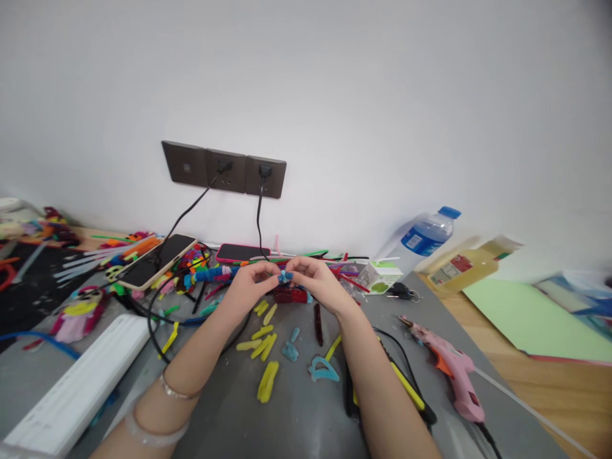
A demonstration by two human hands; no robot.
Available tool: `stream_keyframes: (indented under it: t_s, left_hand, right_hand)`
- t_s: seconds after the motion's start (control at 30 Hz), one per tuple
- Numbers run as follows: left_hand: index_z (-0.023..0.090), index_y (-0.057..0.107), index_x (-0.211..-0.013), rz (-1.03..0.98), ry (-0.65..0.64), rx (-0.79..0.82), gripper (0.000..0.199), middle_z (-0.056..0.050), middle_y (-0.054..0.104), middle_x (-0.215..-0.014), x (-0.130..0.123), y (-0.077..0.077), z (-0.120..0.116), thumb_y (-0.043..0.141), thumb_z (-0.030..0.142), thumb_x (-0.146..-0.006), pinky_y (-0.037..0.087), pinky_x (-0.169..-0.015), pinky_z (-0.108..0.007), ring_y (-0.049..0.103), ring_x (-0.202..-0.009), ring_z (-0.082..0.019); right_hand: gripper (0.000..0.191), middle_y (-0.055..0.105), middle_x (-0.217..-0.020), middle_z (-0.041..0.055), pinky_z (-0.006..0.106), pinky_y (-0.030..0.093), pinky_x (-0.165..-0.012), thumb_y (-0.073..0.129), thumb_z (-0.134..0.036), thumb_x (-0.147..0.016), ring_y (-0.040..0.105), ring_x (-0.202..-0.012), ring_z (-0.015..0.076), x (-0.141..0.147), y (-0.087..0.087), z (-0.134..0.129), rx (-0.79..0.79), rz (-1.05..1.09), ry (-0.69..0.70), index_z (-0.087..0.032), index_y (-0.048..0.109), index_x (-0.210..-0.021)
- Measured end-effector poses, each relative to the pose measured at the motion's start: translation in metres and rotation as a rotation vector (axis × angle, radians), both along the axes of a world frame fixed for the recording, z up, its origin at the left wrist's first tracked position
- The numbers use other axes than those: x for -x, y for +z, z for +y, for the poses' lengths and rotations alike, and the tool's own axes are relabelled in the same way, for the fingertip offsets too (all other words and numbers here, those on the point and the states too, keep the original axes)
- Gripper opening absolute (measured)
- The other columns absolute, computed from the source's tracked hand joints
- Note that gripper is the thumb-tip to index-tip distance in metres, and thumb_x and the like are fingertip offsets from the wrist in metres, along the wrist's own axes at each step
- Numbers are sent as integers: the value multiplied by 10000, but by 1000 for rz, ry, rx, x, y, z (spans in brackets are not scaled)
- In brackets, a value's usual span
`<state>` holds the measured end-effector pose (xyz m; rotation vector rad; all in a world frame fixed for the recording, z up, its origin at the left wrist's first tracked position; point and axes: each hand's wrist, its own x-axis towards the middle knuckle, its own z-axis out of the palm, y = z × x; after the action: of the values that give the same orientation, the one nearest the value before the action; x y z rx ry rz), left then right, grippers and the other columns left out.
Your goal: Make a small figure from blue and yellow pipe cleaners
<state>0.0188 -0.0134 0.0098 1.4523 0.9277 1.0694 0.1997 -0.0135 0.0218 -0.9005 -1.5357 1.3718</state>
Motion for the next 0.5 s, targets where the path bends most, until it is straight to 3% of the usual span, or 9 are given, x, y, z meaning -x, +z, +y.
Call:
stream_keyframes:
  t_s: [0.17, 0.3, 0.4, 0.5]
  left_hand:
    - [174, 666, -726, -38, 0, 8, 180, -27, 643, -788, 0, 3, -1, 707, 349, -712, 440, -702, -287, 562, -747, -173]
    - [168, 672, -702, -76, 22, 4, 174, -67, 654, -923, -1, 6, -3, 721, 335, -690, 446, -760, -307, 582, -870, -212]
    - [162, 676, -685, -99, 35, 1, 168, -92, 652, -995, -1, 7, -4, 738, 317, -667, 435, -827, -330, 586, -952, -235]
    - [163, 671, -662, -99, 34, -1, 167, -102, 649, -1017, 0, 7, -4, 743, 313, -662, 421, -882, -350, 579, -1018, -255]
  right_hand:
    - [257, 613, -749, 8, 264, 456, -656, 715, -412, -787, 546, -656, 124, -4, 4, -1, -10, -10, -27, -173, 628, -823]
    - [299, 626, -730, 12, 267, 456, -626, 674, -468, -802, 531, -624, 125, -14, 15, -2, -83, -44, -207, -179, 606, -838]
    - [282, 618, -716, 8, 262, 455, -614, 652, -460, -819, 516, -607, 120, -20, 34, -12, -182, -57, -384, -184, 595, -830]
    - [222, 614, -716, 5, 260, 451, -609, 638, -414, -834, 529, -611, 124, -24, 64, -36, -321, -97, -537, -196, 597, -850]
